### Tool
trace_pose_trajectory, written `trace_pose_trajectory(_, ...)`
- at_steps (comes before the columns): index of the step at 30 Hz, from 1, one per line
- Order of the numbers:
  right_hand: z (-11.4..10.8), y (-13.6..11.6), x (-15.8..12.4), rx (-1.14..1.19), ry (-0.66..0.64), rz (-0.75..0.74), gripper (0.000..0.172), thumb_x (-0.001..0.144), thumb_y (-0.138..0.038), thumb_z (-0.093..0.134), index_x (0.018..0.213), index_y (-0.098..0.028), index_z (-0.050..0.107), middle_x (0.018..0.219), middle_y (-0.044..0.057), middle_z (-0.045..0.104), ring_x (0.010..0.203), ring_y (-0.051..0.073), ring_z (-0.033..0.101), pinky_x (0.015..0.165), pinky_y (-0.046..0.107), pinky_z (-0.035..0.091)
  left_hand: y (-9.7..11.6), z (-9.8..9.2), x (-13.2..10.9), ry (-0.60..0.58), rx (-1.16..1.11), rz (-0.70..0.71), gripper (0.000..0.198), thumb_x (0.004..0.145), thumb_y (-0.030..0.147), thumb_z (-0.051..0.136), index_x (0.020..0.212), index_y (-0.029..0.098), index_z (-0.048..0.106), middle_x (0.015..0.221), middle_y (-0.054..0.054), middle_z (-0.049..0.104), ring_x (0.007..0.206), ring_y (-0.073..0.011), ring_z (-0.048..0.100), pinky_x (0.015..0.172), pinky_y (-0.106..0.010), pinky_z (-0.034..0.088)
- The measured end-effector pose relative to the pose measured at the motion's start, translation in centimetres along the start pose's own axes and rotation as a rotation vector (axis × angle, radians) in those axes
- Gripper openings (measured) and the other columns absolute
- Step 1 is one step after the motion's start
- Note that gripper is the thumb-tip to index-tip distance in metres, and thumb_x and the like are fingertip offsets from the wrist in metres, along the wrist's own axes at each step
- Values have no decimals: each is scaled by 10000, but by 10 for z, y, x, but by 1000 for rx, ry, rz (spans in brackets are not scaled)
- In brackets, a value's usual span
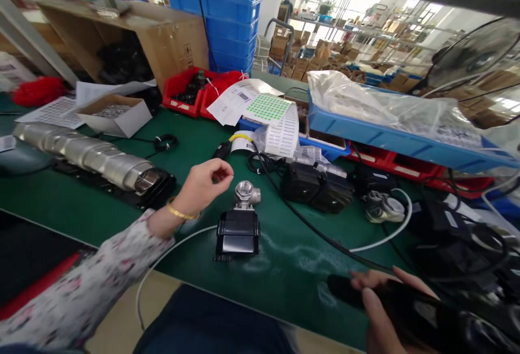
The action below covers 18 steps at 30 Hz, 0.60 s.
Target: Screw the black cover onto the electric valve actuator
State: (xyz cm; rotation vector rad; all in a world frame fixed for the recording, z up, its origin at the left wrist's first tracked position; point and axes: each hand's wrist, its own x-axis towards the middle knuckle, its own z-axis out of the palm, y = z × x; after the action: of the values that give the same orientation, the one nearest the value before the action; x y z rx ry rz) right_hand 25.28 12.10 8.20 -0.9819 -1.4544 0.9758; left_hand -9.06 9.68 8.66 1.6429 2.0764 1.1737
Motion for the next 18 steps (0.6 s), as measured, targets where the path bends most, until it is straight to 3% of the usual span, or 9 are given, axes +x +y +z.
trace_pose_trajectory(3, -5, 0, -3, 51, 37, -28, 498, 804, -259, 763, 1194, -159, 469, 895, 73, 548, 810, 217, 560, 851, 378, 463, 23, -22, -74, 176, 87, 170, 41, 817, 149, 554, 797, 184, 564, 927, -29, 604, 899, -153, 567, 819, -290, 460)
trace_pose_trajectory(5, -5, 1, -3, 54, 54, -54, 487, 811, -246, 749, 1197, -164, 464, 882, 66, 547, 791, 214, 559, 850, 397, 451, 27, -20, -115, 209, 173, 308, 131, 786, 71, 576, 801, 201, 571, 1025, -41, 594, 1023, -187, 547, 891, -339, 452)
trace_pose_trajectory(7, -4, 1, -3, 54, 69, -81, 480, 812, -245, 745, 1192, -164, 463, 861, 59, 548, 765, 206, 558, 833, 387, 449, 25, -7, -140, 197, 213, 430, 213, 754, -8, 574, 825, 193, 574, 1137, -73, 561, 1153, -238, 498, 936, -389, 452)
trace_pose_trajectory(12, -1, 6, -4, 68, 71, -132, 456, 820, -239, 731, 1181, -162, 464, 843, 53, 543, 749, 198, 557, 792, 347, 455, 9, 25, -146, 86, 199, 578, 261, 757, -69, 517, 908, 142, 543, 1330, -164, 450, 1317, -368, 335, 977, -544, 441)
trace_pose_trajectory(18, -5, 8, -10, 116, 109, -161, 440, 825, -204, 716, 1179, -159, 460, 855, 54, 539, 741, 188, 558, 798, 354, 460, 1, 30, -139, 37, 139, 557, 219, 791, -30, 497, 899, 156, 536, 1305, -144, 511, 1309, -318, 375, 986, -495, 459)
